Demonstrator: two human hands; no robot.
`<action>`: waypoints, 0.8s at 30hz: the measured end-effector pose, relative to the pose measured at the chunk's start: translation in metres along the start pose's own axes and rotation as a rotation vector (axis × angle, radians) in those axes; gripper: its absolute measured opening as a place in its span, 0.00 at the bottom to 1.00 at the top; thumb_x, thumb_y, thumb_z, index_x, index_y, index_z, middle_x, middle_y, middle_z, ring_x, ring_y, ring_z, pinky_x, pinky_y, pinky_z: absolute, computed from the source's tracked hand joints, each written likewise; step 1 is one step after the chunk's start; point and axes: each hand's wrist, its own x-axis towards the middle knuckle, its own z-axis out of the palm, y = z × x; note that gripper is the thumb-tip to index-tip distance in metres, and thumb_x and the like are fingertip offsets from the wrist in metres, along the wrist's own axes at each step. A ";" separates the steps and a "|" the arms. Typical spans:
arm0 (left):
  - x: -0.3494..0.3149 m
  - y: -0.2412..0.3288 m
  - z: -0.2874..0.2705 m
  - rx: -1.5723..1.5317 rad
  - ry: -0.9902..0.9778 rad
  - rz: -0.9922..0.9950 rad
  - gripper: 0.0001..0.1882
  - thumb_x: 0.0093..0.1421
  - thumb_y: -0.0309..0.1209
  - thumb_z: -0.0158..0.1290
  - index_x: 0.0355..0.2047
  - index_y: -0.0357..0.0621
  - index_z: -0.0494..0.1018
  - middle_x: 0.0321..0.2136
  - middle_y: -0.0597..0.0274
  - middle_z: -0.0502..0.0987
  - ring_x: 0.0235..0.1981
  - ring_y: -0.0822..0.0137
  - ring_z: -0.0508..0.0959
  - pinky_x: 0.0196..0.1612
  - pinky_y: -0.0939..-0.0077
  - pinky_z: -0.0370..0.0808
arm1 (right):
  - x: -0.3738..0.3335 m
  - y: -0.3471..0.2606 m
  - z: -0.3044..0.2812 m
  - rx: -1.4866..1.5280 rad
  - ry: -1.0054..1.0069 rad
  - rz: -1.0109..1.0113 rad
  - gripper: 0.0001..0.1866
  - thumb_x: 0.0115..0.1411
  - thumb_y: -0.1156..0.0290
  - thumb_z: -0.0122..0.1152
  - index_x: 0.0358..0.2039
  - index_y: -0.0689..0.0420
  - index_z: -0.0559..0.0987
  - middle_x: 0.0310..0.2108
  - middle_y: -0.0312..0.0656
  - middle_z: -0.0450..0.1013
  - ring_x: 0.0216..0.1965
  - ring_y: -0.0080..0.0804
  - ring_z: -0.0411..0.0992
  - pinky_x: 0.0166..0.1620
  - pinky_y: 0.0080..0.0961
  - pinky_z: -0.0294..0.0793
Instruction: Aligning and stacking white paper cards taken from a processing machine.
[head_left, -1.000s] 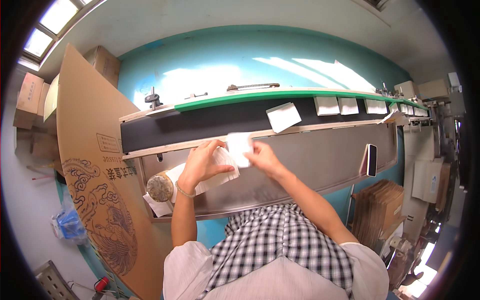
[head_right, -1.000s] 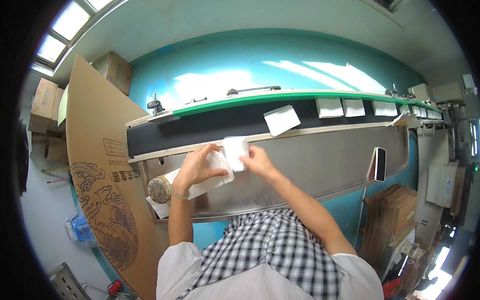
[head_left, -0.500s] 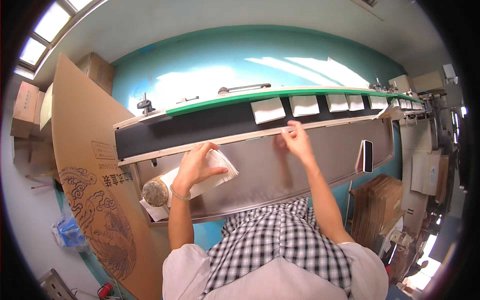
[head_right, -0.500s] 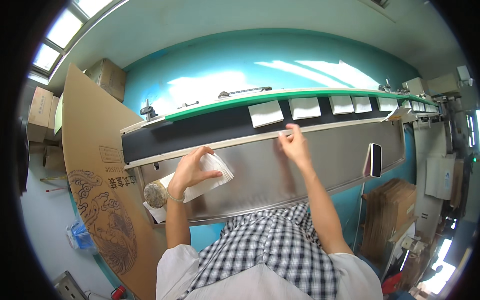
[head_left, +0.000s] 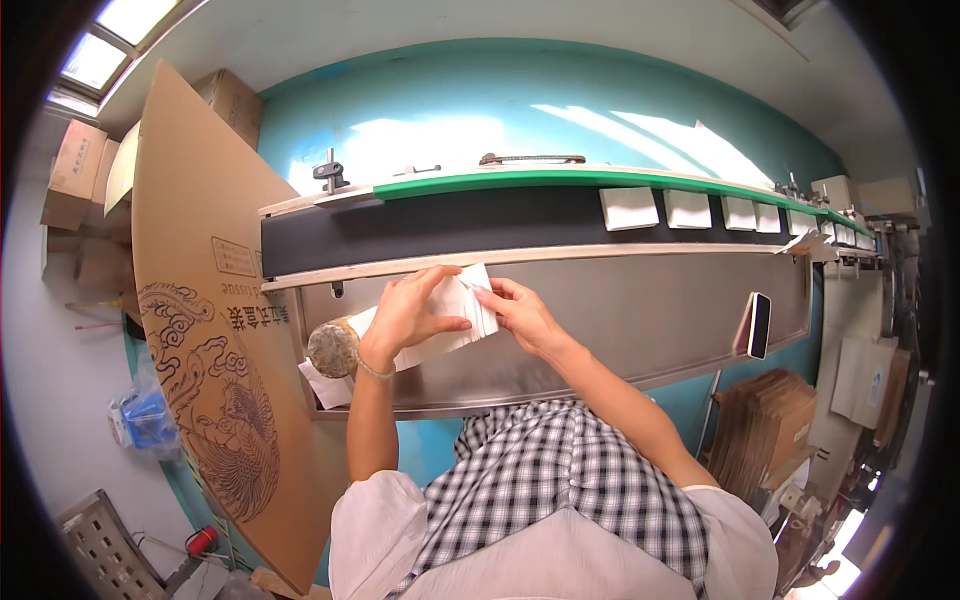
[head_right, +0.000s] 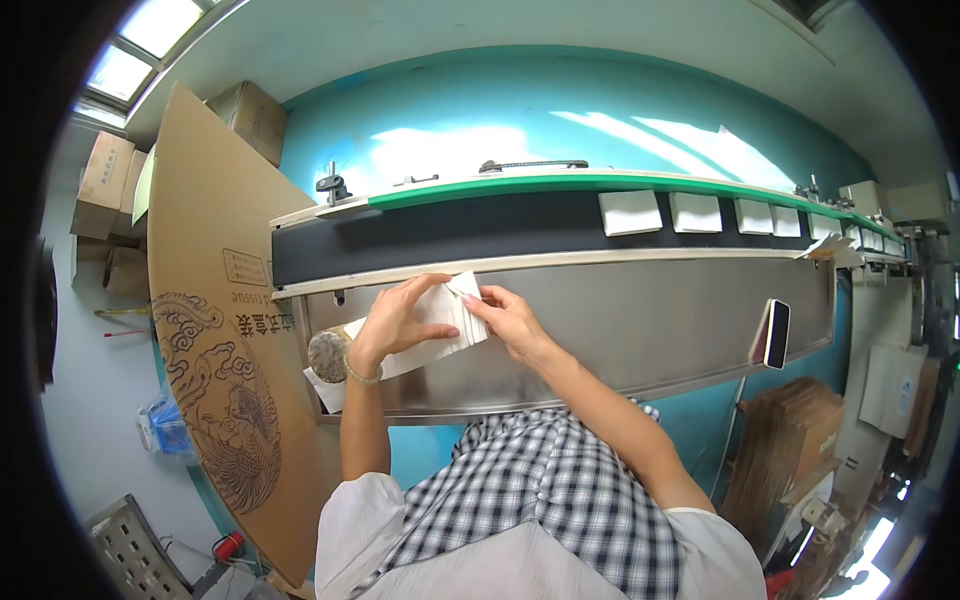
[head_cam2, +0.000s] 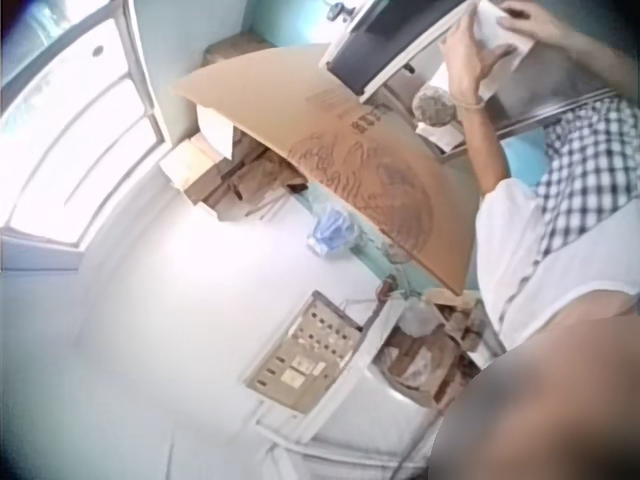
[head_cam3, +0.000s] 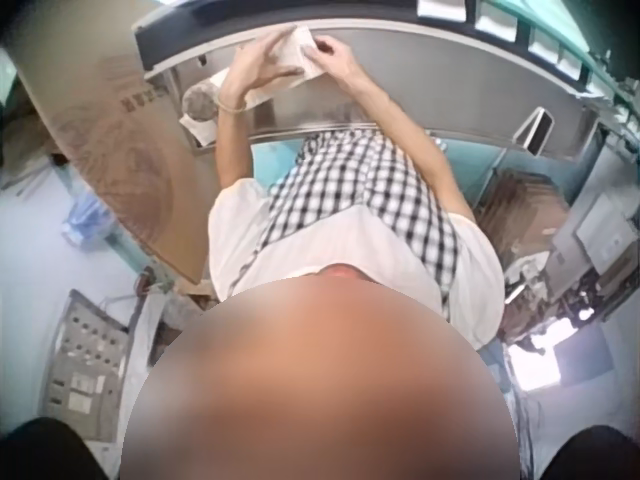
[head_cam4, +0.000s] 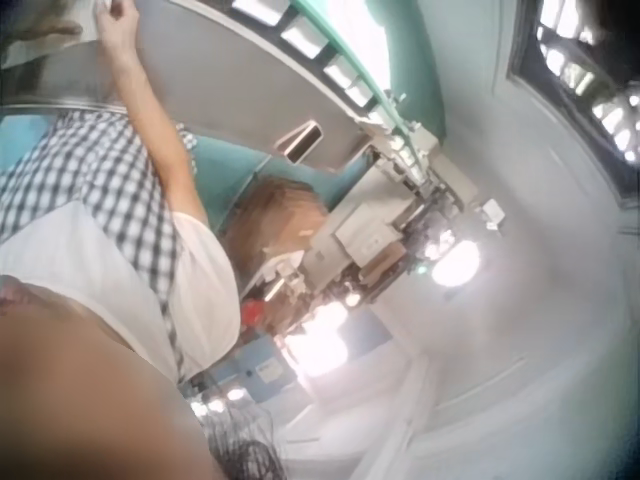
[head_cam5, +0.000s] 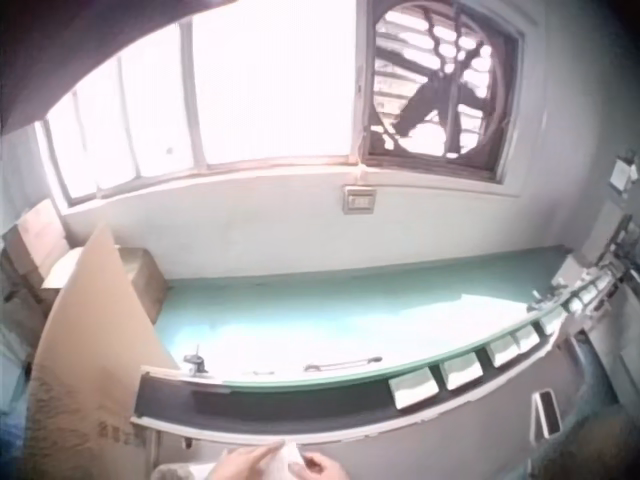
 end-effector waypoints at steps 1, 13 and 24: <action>0.000 0.000 -0.001 -0.012 -0.015 -0.016 0.41 0.44 0.47 0.75 0.57 0.49 0.74 0.50 0.49 0.81 0.50 0.47 0.81 0.52 0.59 0.77 | -0.001 0.003 -0.006 0.029 0.008 0.049 0.24 0.67 0.60 0.66 0.57 0.62 0.77 0.45 0.40 0.78 0.46 0.25 0.75 0.47 0.26 0.75; 0.000 -0.007 0.000 -0.053 0.002 0.022 0.38 0.45 0.50 0.74 0.54 0.50 0.74 0.51 0.53 0.81 0.53 0.49 0.79 0.53 0.58 0.76 | 0.008 -0.013 -0.012 -0.335 0.098 -0.143 0.22 0.72 0.55 0.59 0.53 0.61 0.76 0.40 0.41 0.79 0.39 0.26 0.78 0.44 0.24 0.78; -0.010 -0.012 -0.005 0.013 -0.014 -0.038 0.39 0.44 0.50 0.74 0.55 0.52 0.75 0.51 0.54 0.81 0.52 0.50 0.80 0.54 0.57 0.75 | -0.005 -0.002 -0.001 -0.268 -0.016 0.090 0.20 0.70 0.57 0.62 0.53 0.59 0.79 0.40 0.35 0.78 0.42 0.18 0.74 0.44 0.21 0.74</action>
